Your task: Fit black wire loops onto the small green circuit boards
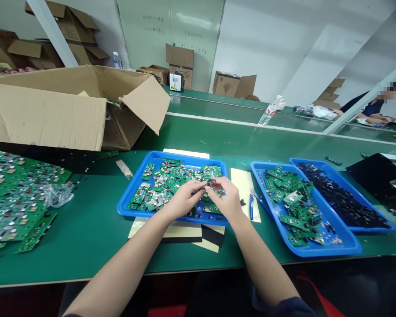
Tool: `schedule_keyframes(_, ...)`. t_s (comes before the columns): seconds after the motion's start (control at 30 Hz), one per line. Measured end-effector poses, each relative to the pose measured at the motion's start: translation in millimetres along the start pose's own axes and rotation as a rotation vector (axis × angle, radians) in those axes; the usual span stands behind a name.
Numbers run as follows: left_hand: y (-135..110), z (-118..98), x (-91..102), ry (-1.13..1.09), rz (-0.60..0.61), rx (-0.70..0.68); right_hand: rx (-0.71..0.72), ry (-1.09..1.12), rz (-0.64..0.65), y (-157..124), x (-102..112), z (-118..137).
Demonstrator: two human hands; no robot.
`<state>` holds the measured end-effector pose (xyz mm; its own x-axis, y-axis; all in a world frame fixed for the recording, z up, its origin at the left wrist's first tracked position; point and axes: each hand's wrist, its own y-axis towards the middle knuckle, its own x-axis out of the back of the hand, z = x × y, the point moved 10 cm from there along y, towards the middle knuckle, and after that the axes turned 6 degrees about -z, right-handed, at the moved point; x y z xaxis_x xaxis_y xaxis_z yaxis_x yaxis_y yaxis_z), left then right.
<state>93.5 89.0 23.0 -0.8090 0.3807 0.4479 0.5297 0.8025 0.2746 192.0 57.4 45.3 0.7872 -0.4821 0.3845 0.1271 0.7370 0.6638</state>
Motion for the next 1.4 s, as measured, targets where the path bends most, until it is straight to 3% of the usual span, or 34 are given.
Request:
schedule_keyframes(0.1, -1.0, -0.9, -3.2, 0.009, 0.031, -0.018, 0.001, 0.0, 0.001, 0.9, 1.6, 0.8)
schedule_keyframes(0.3, -0.3, 4.6, -2.7, -0.036, 0.062, 0.025, -0.136, 0.038, -0.054, 3.1, 13.3, -11.7)
schedule_keyframes(0.53, 1.4, 11.1, -0.3, -0.079, 0.027, 0.062, -0.043, 0.03, -0.004, 3.3, 8.0, -0.7)
schedule_keyframes(0.67, 1.1, 13.4, 0.8, -0.072, 0.005, 0.081, -0.069, 0.05, 0.008, 1.4, 3.5, -3.3)
schedule_keyframes(0.8, 0.0, 15.0, 1.5, -0.045, -0.014, 0.091, -0.172, 0.122, 0.021, -2.0, -0.1, -10.3)
schedule_keyframes(0.9, 0.0, 17.5, 7.0, -0.062, -0.083, 0.09, -0.222, 0.304, 0.096, -4.7, -8.1, -9.5)
schedule_keyframes(1.1, -0.1, 3.3, 24.5, -0.063, -0.233, -0.073, -0.516, 0.709, 0.067, -11.0, -18.0, -38.2)
schedule_keyframes(1.27, -3.5, -15.7, 28.4, 0.088, -0.269, -0.237, -0.696, 0.811, 0.319, -24.2, -46.1, -38.4)
schedule_keyframes(1.4, -6.8, -21.3, 27.4, 0.145, -0.294, -0.326, -0.707, 0.855, 0.356, -24.7, -46.4, -26.6)
